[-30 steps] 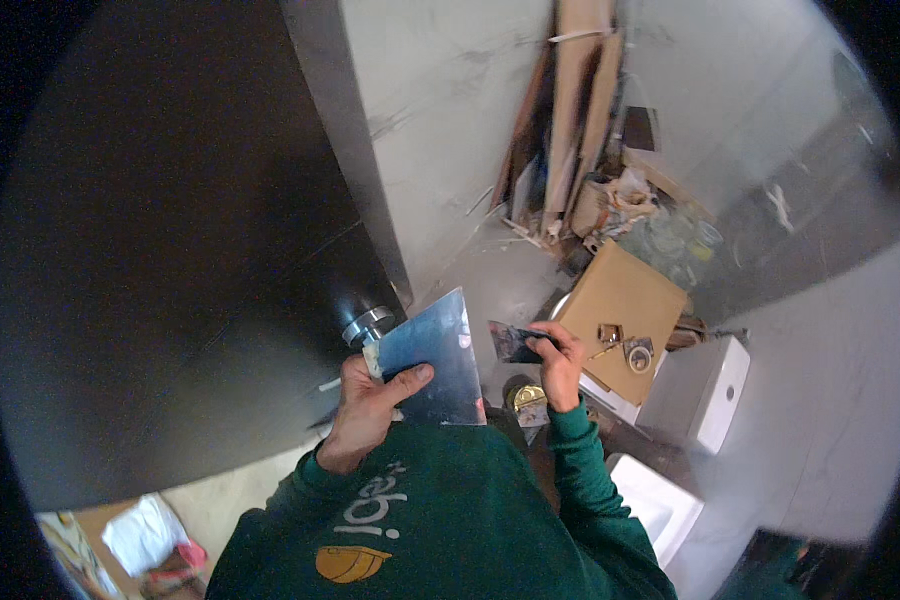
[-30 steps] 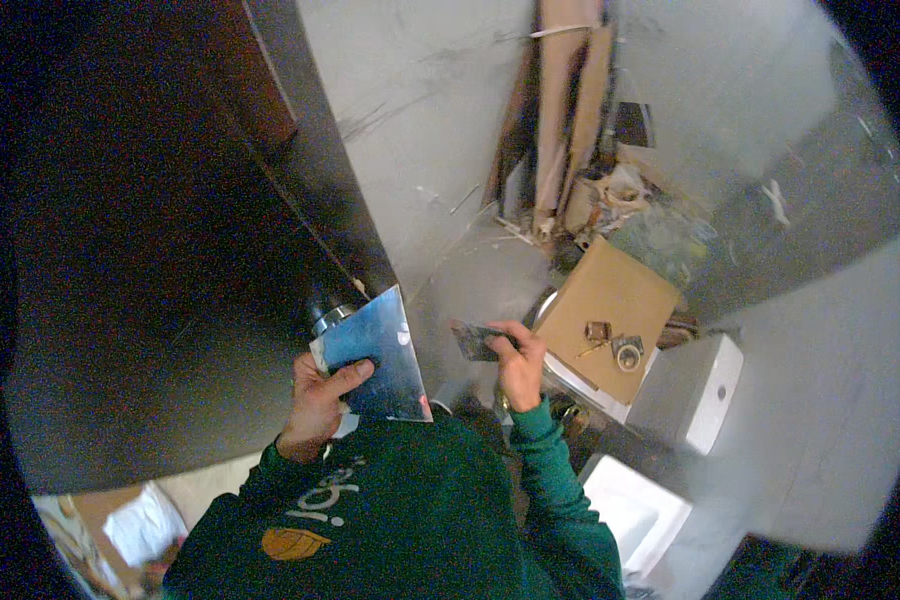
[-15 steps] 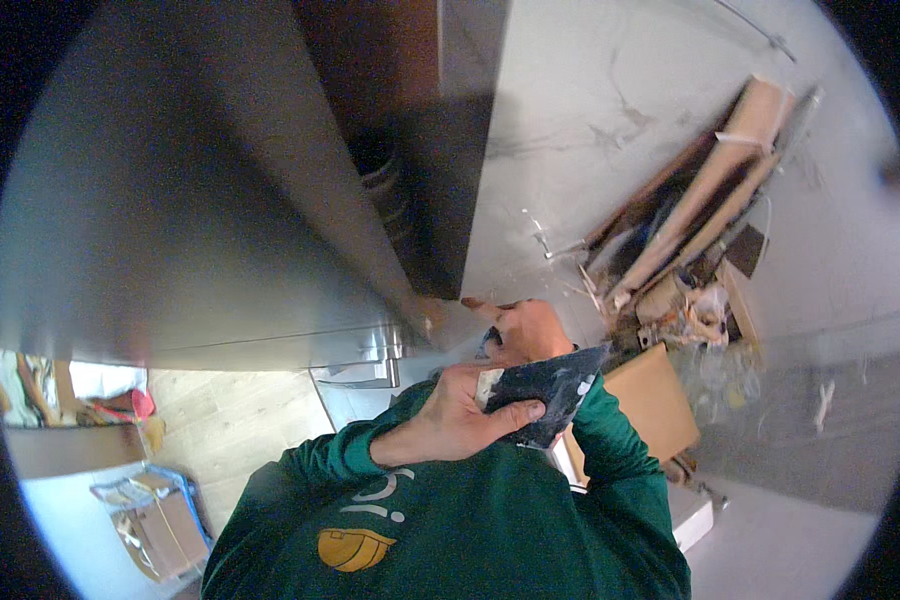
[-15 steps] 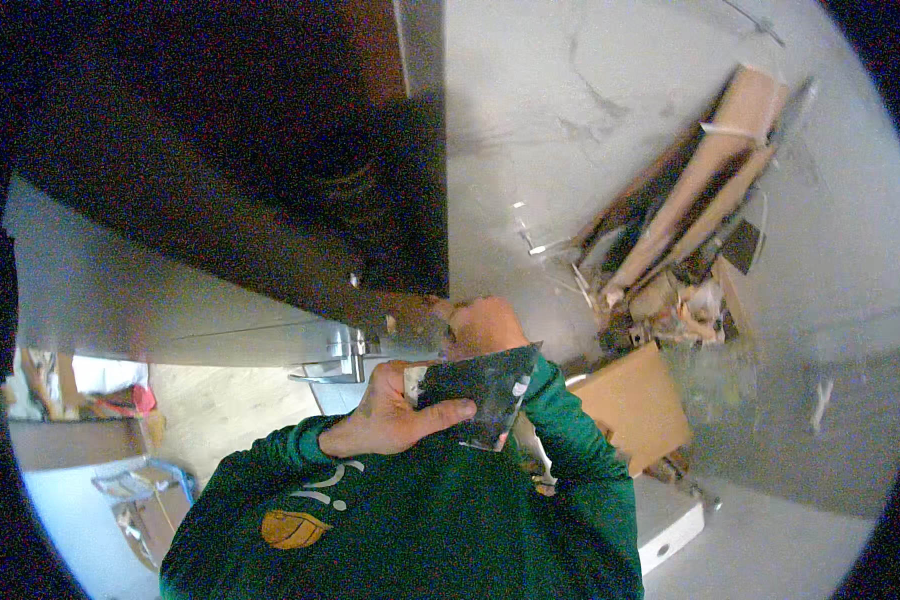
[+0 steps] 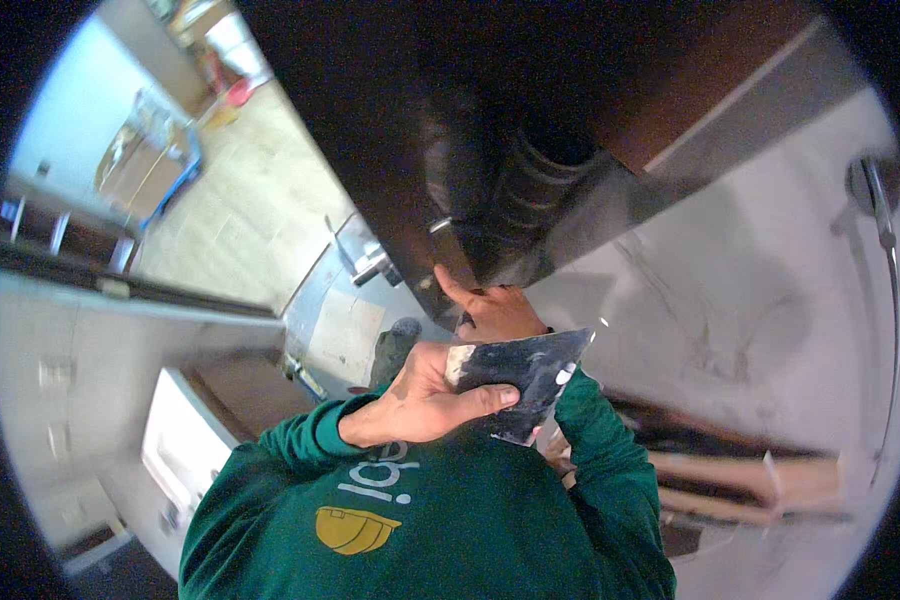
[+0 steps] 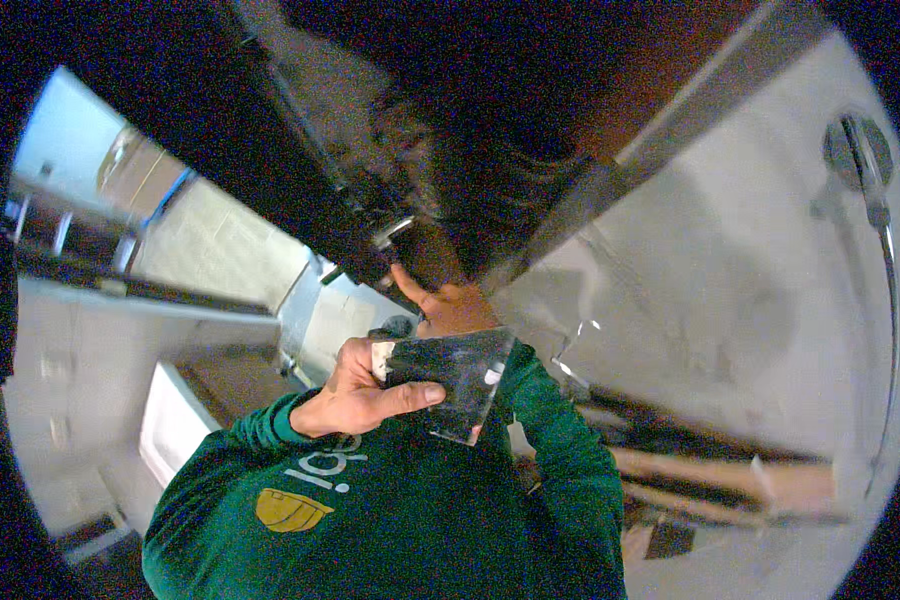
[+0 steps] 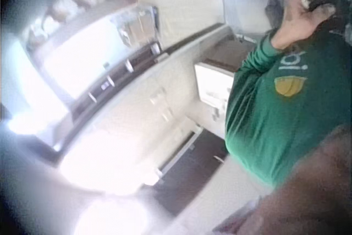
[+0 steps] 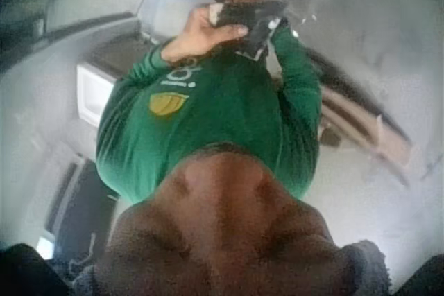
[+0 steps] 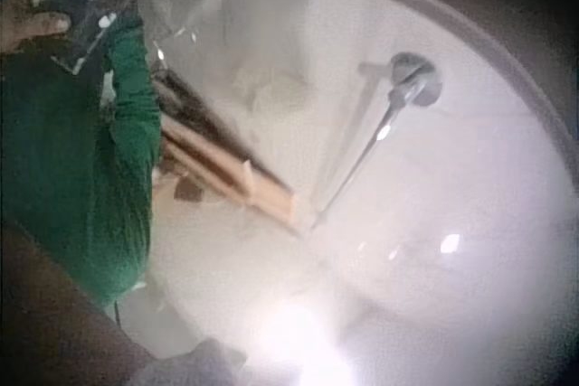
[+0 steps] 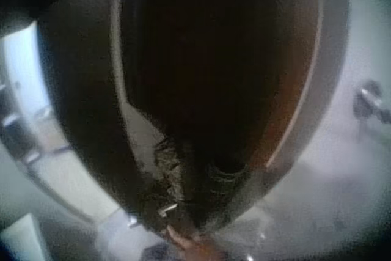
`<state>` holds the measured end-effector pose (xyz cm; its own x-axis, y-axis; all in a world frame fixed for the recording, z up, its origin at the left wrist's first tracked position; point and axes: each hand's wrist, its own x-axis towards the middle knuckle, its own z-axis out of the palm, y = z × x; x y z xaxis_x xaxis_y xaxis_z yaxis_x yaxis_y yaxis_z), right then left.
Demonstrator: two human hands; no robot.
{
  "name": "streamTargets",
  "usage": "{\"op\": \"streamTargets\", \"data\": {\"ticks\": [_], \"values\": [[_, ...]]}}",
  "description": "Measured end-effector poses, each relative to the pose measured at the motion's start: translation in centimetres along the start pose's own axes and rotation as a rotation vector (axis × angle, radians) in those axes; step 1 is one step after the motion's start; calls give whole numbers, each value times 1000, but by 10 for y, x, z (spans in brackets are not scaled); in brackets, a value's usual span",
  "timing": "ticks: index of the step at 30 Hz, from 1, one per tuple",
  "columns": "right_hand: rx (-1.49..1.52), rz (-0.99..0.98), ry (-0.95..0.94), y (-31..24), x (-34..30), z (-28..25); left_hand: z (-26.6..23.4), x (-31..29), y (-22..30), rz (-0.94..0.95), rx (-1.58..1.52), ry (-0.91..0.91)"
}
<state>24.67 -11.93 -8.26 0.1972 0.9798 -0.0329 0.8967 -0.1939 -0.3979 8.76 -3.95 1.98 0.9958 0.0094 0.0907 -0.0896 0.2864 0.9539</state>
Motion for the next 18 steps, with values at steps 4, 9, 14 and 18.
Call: {"op": "streamTargets", "data": {"ticks": [4, 9, 14, 18], "values": [[164, 47, -207, 17, -17, 6, 48, -50, -22, -116, 25, 426], [189, -179, -187, 23, -23, 7, 99, -81, -37, -62, -168, 877], [140, -243, -216, -30, -25, 39, 112, -164, -59, 117, -157, 1252], [93, -177, -193, -55, 1, 59, 107, -211, -68, 257, -112, 1521]]}}
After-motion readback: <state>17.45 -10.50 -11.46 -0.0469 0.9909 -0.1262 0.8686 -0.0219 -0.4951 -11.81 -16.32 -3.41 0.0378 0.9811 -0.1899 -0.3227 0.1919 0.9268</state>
